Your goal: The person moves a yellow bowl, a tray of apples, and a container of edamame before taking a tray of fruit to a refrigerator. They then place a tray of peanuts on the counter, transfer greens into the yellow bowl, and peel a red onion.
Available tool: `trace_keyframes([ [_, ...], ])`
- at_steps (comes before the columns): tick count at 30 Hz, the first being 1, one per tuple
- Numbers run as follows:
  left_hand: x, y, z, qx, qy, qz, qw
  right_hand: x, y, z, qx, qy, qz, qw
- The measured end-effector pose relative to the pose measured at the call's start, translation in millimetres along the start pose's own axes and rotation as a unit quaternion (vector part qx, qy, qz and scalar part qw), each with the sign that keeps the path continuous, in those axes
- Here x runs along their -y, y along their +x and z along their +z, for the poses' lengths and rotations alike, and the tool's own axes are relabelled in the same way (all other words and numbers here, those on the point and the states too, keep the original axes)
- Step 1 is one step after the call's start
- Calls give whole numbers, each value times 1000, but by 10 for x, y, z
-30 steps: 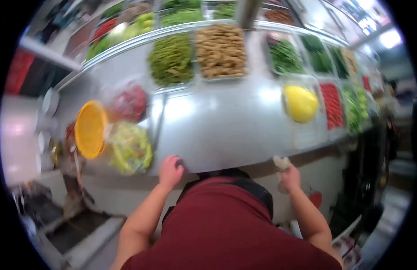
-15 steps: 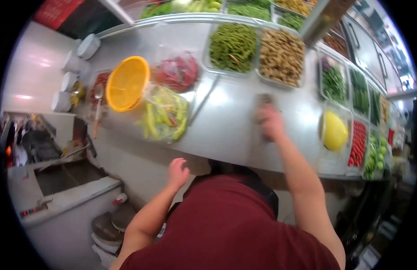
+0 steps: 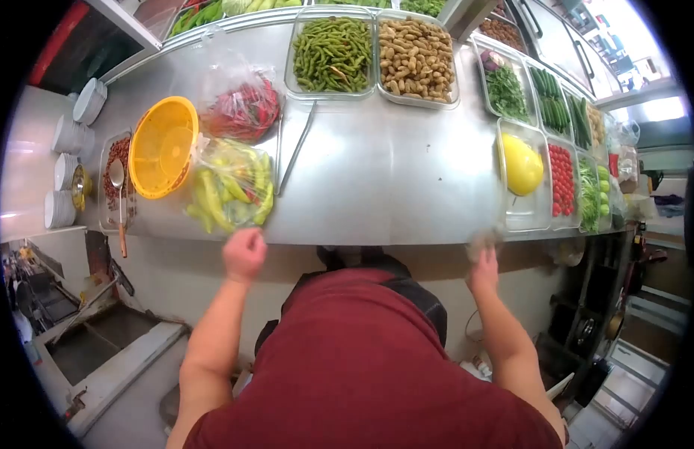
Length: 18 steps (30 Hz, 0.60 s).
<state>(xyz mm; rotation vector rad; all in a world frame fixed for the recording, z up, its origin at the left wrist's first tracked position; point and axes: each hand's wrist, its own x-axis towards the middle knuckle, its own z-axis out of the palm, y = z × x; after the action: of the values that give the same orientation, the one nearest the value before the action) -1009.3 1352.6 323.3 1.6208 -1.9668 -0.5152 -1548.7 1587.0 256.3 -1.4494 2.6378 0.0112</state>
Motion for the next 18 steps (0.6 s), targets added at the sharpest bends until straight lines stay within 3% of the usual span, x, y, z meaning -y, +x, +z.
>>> trace_keyframes([
  [1,175,121,-114,-60,27,-7,998,-294,-235,22,89,-29,57,994],
  [2,469,287,-177,-145,-25,-64,987,-514,-362,30,222,12,220,950],
  [4,895,683,-378,-300,-148,-183,924,-853,-710,162,115,46,299,946],
  [5,1026,879,-519,-365,-217,-239,873,-812,-705,131,114,45,296,947],
  [7,1560,1199,-772,-316,-307,-410,799,-627,-790,-91,103,84,229,964],
  [8,1537,1345,-822,-312,-309,-405,802,-369,-757,-294,100,88,234,963],
  [10,1441,1553,-967,-361,-388,-520,670,305,-502,-763,38,228,162,959],
  [11,1557,1588,-974,-359,-390,-518,671,520,-388,-873,25,253,115,960],
  [13,1992,1698,-981,-207,-519,-466,686,854,-157,-955,-1,271,4,963],
  [14,2071,1777,-970,-197,-523,-460,690,997,-46,-986,-15,262,-58,963],
  [16,2179,1889,-880,-248,-604,-443,615,1501,154,-1335,61,229,-76,968],
  [18,2432,1970,-891,-221,-574,-499,611,1840,302,-1413,6,208,-183,961],
])
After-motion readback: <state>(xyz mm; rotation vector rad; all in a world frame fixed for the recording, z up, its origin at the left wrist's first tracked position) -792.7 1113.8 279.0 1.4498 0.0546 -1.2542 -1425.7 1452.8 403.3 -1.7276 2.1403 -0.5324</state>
